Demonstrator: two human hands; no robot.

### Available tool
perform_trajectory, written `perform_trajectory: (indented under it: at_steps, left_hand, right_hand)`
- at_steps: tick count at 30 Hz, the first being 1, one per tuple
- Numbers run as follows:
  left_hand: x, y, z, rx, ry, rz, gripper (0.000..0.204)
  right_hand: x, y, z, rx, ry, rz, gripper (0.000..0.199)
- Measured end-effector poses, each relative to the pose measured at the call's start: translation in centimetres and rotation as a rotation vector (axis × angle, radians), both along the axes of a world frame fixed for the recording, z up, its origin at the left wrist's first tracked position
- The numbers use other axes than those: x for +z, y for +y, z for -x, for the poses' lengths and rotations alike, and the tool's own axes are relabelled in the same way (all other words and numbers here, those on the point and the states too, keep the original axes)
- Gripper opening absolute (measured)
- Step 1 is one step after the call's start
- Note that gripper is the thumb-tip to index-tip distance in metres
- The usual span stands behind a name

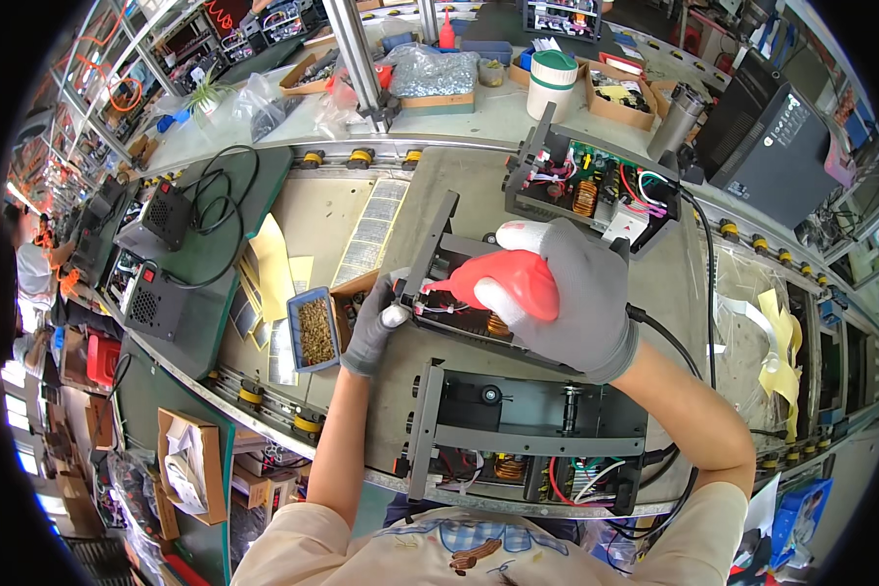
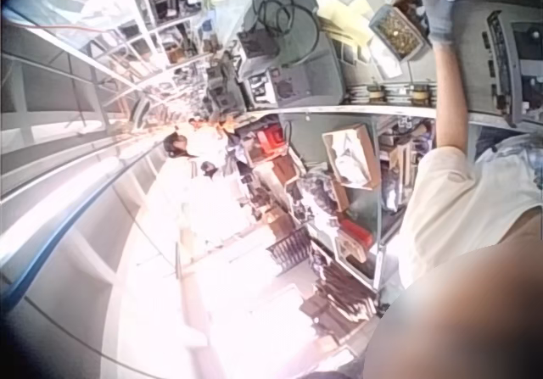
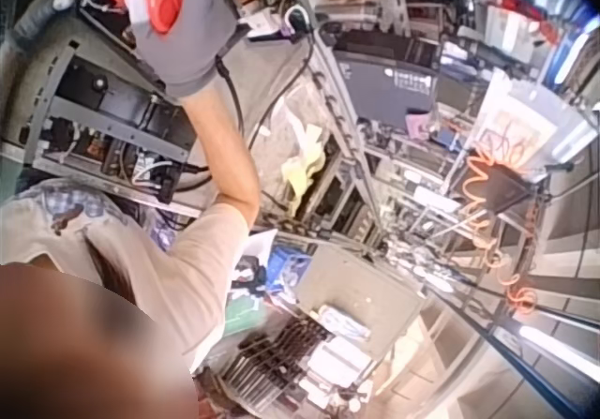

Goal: The recorder is assembling and inspecting internal components of electronic power supply units on a factory assembly line.

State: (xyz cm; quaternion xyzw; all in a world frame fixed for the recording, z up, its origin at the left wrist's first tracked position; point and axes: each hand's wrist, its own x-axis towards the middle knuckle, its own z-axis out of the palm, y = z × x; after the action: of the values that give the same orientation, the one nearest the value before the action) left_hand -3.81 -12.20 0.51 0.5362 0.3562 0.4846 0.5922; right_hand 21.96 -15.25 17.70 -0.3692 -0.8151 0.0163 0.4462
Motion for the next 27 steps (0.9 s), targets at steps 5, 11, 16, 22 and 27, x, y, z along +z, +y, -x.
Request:
perform_trajectory:
  at_steps: [5, 11, 16, 22, 27]
  left_hand:
    - [0.0, 0.0, 0.1, -0.005, -0.004, 0.006, 0.084]
    - [-0.3, -0.1, 0.0, 0.032, 0.012, -0.02, 0.087]
    - [-0.5, -0.6, -0.6, 0.115, 0.006, -0.087, 0.089]
    - [0.1, -0.4, -1.6, 0.235, 0.144, -0.09, 0.076]
    - [1.7, 1.2, -2.6, 0.346, 0.171, -0.184, 0.056]
  right_hand:
    - [-0.1, 0.3, 0.2, -0.025, 0.075, -0.03, 0.042]
    - [0.1, 0.5, 0.3, -0.052, 0.046, -0.028, 0.042]
    - [-0.3, 0.7, -0.1, -0.051, 0.057, -0.031, 0.041]
    - [0.2, 0.6, -1.8, 0.002, 0.285, 0.056, 0.039]
    - [-0.3, 0.0, -0.9, 0.074, -0.131, -0.238, 0.044]
